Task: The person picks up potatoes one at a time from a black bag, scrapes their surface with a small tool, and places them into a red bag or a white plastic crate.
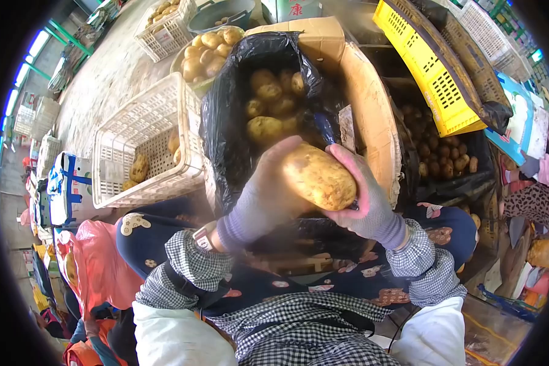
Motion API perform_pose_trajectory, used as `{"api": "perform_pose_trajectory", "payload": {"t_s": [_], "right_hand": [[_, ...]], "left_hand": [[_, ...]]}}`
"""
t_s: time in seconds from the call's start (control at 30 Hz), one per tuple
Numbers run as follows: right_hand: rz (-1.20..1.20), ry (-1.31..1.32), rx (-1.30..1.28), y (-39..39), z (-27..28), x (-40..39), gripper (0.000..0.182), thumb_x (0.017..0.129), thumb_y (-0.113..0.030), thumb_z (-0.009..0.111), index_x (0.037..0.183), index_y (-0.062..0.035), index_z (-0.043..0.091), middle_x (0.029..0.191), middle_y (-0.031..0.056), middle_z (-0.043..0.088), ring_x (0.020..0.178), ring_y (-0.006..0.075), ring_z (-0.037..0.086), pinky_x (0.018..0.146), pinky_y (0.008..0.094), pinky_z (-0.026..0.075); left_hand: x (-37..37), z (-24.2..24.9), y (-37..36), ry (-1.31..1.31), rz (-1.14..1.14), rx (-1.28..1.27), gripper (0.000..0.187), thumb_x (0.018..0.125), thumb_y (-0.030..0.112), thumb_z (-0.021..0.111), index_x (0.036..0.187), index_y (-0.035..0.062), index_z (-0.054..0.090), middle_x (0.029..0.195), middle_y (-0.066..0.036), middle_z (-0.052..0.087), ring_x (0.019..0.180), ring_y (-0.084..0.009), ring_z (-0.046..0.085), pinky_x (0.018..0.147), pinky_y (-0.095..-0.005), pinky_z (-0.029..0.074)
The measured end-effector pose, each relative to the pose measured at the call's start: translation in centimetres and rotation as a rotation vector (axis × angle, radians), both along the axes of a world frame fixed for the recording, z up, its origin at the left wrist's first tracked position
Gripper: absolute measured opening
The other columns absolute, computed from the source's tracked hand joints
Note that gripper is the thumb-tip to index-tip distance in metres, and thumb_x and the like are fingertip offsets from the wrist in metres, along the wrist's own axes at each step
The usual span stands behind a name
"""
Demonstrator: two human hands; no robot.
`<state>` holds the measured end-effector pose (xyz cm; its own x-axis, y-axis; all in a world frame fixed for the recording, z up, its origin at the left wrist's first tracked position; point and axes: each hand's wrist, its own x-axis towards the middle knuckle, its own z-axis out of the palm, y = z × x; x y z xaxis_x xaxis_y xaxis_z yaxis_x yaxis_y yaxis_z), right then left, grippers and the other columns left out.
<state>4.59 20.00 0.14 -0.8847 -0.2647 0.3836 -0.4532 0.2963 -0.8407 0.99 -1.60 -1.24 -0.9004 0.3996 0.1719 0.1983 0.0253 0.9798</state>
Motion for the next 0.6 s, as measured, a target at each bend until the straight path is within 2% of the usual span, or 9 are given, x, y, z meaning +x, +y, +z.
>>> {"api": "perform_pose_trajectory", "payload": {"t_s": [0.1, 0.17, 0.2, 0.27, 0.37, 0.4, 0.47, 0.53, 0.6], "right_hand": [[0.016, -0.013, 0.070, 0.0, -1.2, 0.0, 0.096, 0.066, -0.017, 0.085, 0.146, -0.0002, 0.034, 0.144, 0.0177, 0.042, 0.133, 0.0318, 0.043, 0.113, 0.0400, 0.031], [0.021, -0.053, 0.073, 0.0, -1.3, 0.1, 0.096, 0.065, -0.018, 0.085, 0.145, -0.0002, 0.035, 0.143, 0.0174, 0.042, 0.133, 0.0314, 0.042, 0.113, 0.0397, 0.031], [0.024, -0.071, 0.076, 0.1, -1.4, 0.1, 0.096, 0.065, -0.018, 0.086, 0.145, -0.0002, 0.035, 0.142, 0.0172, 0.043, 0.133, 0.0311, 0.042, 0.113, 0.0395, 0.031], [0.029, -0.094, 0.068, 0.1, -1.4, 0.1, 0.096, 0.065, -0.017, 0.085, 0.145, -0.0003, 0.035, 0.141, 0.0169, 0.043, 0.133, 0.0305, 0.042, 0.113, 0.0391, 0.031], [0.030, -0.092, 0.081, 0.2, -1.2, 0.0, 0.095, 0.065, -0.015, 0.084, 0.145, -0.0006, 0.036, 0.140, 0.0165, 0.044, 0.132, 0.0296, 0.043, 0.113, 0.0383, 0.031], [0.029, -0.085, 0.089, 0.3, -1.1, -0.1, 0.094, 0.065, -0.014, 0.084, 0.145, -0.0007, 0.036, 0.140, 0.0164, 0.044, 0.132, 0.0293, 0.043, 0.113, 0.0380, 0.031], [0.035, -0.088, 0.070, 0.3, -1.1, -0.1, 0.093, 0.066, -0.014, 0.083, 0.145, -0.0004, 0.036, 0.140, 0.0162, 0.044, 0.132, 0.0287, 0.043, 0.113, 0.0375, 0.031], [0.047, -0.114, 0.016, 0.3, -1.0, -0.1, 0.091, 0.067, -0.015, 0.081, 0.144, 0.0001, 0.036, 0.140, 0.0156, 0.044, 0.132, 0.0277, 0.043, 0.113, 0.0369, 0.030], [0.063, -0.167, -0.077, 0.0, -0.9, 0.1, 0.089, 0.068, -0.015, 0.080, 0.144, 0.0007, 0.036, 0.140, 0.0148, 0.044, 0.132, 0.0265, 0.043, 0.113, 0.0361, 0.030]], "left_hand": [[0.2, -0.6, 0.0, 0.072, 0.008, -0.062, 0.086, 0.066, 0.005, 0.087, 0.138, 0.0030, 0.040, 0.127, -0.015, 0.052, 0.114, -0.0252, 0.057, 0.097, -0.0348, 0.047], [0.3, -0.5, -0.2, 0.077, -0.069, -0.116, 0.083, 0.068, 0.001, 0.084, 0.139, 0.0049, 0.041, 0.128, -0.012, 0.052, 0.117, -0.0233, 0.055, 0.100, -0.0351, 0.046], [0.0, 1.4, -0.4, 0.059, -0.145, -0.167, 0.082, 0.070, -0.004, 0.081, 0.141, 0.0066, 0.040, 0.129, -0.010, 0.053, 0.120, -0.0210, 0.052, 0.103, -0.0354, 0.044], [0.0, 2.0, -0.9, -0.050, -0.190, -0.158, 0.078, 0.073, -0.009, 0.077, 0.141, 0.0083, 0.040, 0.131, -0.007, 0.053, 0.122, -0.0180, 0.051, 0.105, -0.0351, 0.043], [0.7, 0.5, -1.4, -0.180, -0.140, -0.020, 0.064, 0.079, -0.008, 0.072, 0.135, 0.0083, 0.045, 0.131, -0.007, 0.054, 0.119, -0.0165, 0.054, 0.101, -0.0333, 0.046], [0.7, 0.4, -1.3, -0.123, -0.149, 0.001, 0.058, 0.082, -0.005, 0.071, 0.133, 0.0082, 0.047, 0.132, -0.007, 0.054, 0.118, -0.0164, 0.055, 0.100, -0.0329, 0.047], [0.4, 0.2, -1.6, -0.290, -0.151, 0.170, 0.043, 0.087, 0.001, 0.069, 0.125, 0.0077, 0.051, 0.133, -0.009, 0.054, 0.116, -0.0174, 0.056, 0.098, -0.0337, 0.049], [-0.3, 0.0, -2.8, -0.732, -0.127, 0.467, 0.027, 0.090, 0.009, 0.067, 0.115, 0.0069, 0.057, 0.132, -0.013, 0.053, 0.113, -0.0198, 0.057, 0.095, -0.0360, 0.050], [-0.5, 0.7, -2.4, -0.704, -0.086, 0.577, 0.026, 0.093, 0.009, 0.064, 0.118, 0.0075, 0.055, 0.131, -0.012, 0.053, 0.113, -0.0195, 0.057, 0.096, -0.0367, 0.050]]}}
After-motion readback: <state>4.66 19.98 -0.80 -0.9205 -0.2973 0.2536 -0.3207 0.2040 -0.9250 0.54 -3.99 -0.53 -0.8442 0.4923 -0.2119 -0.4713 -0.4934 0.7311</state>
